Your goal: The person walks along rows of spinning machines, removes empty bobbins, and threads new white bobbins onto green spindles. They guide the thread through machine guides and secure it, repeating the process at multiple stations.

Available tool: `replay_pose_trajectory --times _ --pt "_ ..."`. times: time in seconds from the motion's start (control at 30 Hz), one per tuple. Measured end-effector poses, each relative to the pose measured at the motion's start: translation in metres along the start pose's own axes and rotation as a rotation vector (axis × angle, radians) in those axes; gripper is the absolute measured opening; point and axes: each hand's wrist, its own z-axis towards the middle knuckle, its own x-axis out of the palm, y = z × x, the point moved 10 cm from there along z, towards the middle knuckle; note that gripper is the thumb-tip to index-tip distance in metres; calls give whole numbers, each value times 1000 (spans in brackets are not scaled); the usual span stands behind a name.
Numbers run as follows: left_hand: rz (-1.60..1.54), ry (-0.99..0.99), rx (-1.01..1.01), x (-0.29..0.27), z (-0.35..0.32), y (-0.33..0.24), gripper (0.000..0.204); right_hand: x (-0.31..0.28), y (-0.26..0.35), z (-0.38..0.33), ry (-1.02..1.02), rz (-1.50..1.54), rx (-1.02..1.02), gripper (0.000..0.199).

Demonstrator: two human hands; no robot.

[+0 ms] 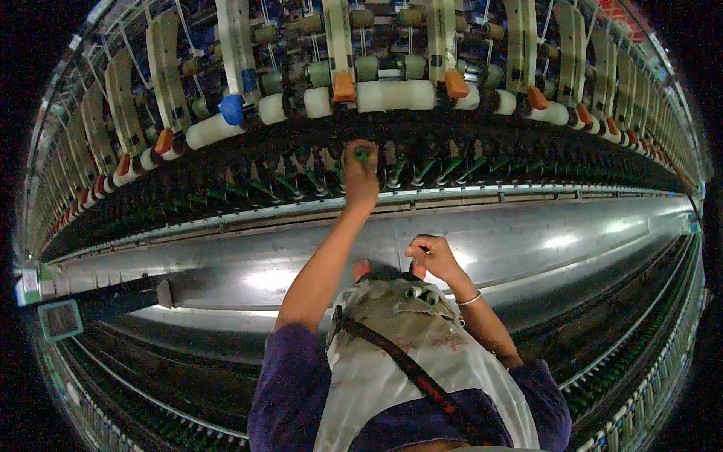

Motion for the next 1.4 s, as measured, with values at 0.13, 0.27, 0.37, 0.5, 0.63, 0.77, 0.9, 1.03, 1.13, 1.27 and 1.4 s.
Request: replay_pose_trajectory --times 0.13,0.27,0.37,0.5,0.63,0.77,0.9,1.03,1.13,1.27,1.4 --pt "-975 -253 -500 -107 -11 -12 22 31 26 -6 8 29 42 18" --pt "-1259 -158 -642 -140 -28 -12 37 13 64 -18 -303 224 -10 11" --pt "-1325 -106 -666 -136 -47 -11 43 -16 122 -29 -599 124 -306 15" --pt "-1324 -19 -587 -127 -59 -32 48 -18 145 -4 -491 120 -261 35" --pt "-1308 43 -495 -126 -59 -58 42 -18 146 2 -368 194 -286 40" --pt "-1324 250 -266 -120 -54 -96 24 -15 129 1 -245 293 -269 32" --pt "-1363 377 -171 -113 -58 -115 29 -9 116 -2 -148 500 -198 27" --pt "-1423 382 -194 -108 -61 -119 30 -8 116 -4 -136 471 -145 23" --pt "-1425 386 -168 -107 -62 -122 31 -22 135 -9 -259 219 -304 23" --pt "-1321 318 -198 -104 -70 -111 32 -27 152 -25 -446 -134 -468 22" --pt "-1300 -52 -560 -113 -93 -51 27 -9 161 -46 -536 -341 -620 9"
